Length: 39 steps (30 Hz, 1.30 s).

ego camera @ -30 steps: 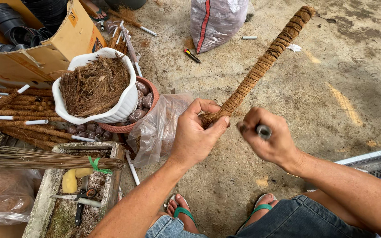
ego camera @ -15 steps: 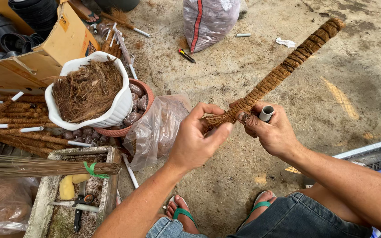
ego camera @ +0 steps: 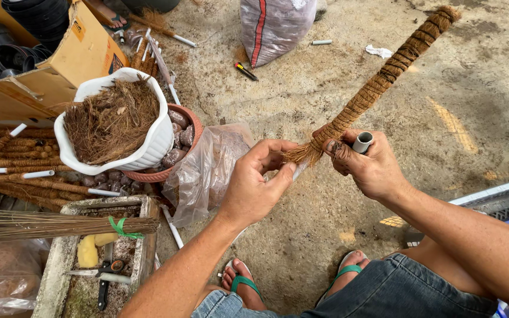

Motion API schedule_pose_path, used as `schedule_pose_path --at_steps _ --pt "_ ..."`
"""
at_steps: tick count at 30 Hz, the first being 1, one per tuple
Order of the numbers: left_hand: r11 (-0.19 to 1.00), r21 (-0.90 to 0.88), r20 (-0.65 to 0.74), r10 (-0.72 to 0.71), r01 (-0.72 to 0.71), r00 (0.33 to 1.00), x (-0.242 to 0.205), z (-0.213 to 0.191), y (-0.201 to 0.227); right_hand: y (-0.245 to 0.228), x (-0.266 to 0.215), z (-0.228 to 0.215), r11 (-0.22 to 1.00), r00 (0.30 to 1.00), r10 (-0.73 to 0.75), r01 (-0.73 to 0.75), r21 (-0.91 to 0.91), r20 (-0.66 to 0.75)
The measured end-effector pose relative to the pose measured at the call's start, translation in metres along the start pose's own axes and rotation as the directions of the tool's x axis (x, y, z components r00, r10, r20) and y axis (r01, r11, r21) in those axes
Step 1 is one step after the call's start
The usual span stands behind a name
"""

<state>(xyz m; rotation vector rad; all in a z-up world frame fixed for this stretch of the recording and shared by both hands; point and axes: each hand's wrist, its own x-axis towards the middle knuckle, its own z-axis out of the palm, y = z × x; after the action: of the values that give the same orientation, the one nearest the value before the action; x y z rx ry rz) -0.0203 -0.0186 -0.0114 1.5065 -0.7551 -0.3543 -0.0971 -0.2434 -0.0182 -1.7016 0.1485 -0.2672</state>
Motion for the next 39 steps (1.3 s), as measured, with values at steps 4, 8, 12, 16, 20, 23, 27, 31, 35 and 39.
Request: schedule_pose_path --at_steps 4,8,12,16,20,23,27,31,35,39 --pt "0.979 0.172 -0.029 0.119 -0.112 0.992 0.001 0.001 -0.003 0.000 0.001 -0.001 1.000 1.000 -0.014 0.014 -0.024 -0.005" --pt "0.984 0.152 -0.038 0.097 -0.090 0.995 0.016 -0.018 -0.013 -0.007 0.004 -0.007 0.949 0.997 -0.039 0.018 -0.314 -0.059" --pt "0.953 0.277 -0.162 -0.082 0.125 0.983 0.031 -0.056 -0.045 -0.014 0.002 -0.014 0.878 0.989 0.029 -0.095 -0.470 -0.147" --pt "0.696 0.702 -0.165 -0.044 0.148 0.985 0.033 -0.092 -0.086 -0.016 -0.007 -0.022 0.811 0.984 -0.047 -0.064 -0.581 -0.174" --pt "0.349 0.895 -0.267 -0.075 0.276 0.961 0.027 -0.127 -0.112 -0.007 -0.012 -0.036 0.755 0.984 -0.117 0.000 -0.656 -0.134" --pt "0.127 0.861 -0.448 -0.271 0.492 0.852 0.021 -0.142 -0.124 0.003 -0.014 -0.046 0.731 0.987 -0.084 -0.033 -0.682 -0.137" --pt "0.151 0.507 -0.647 -0.584 0.848 0.491 0.007 -0.159 -0.153 0.011 -0.021 -0.055 0.732 0.988 -0.040 -0.074 -0.678 -0.152" --pt "0.424 0.398 -0.699 -0.434 0.813 0.569 -0.006 -0.157 -0.187 0.012 -0.025 -0.062 0.691 0.981 -0.023 -0.123 -0.713 -0.192" --pt "0.694 0.397 -0.567 -0.329 0.601 0.755 -0.005 -0.119 -0.223 0.019 -0.028 -0.067 0.684 0.977 -0.013 -0.146 -0.715 -0.212" --pt "0.837 0.262 -0.430 -0.345 0.480 0.835 -0.002 -0.085 -0.248 0.037 -0.030 -0.076 0.739 0.974 -0.077 -0.088 -0.668 -0.213"
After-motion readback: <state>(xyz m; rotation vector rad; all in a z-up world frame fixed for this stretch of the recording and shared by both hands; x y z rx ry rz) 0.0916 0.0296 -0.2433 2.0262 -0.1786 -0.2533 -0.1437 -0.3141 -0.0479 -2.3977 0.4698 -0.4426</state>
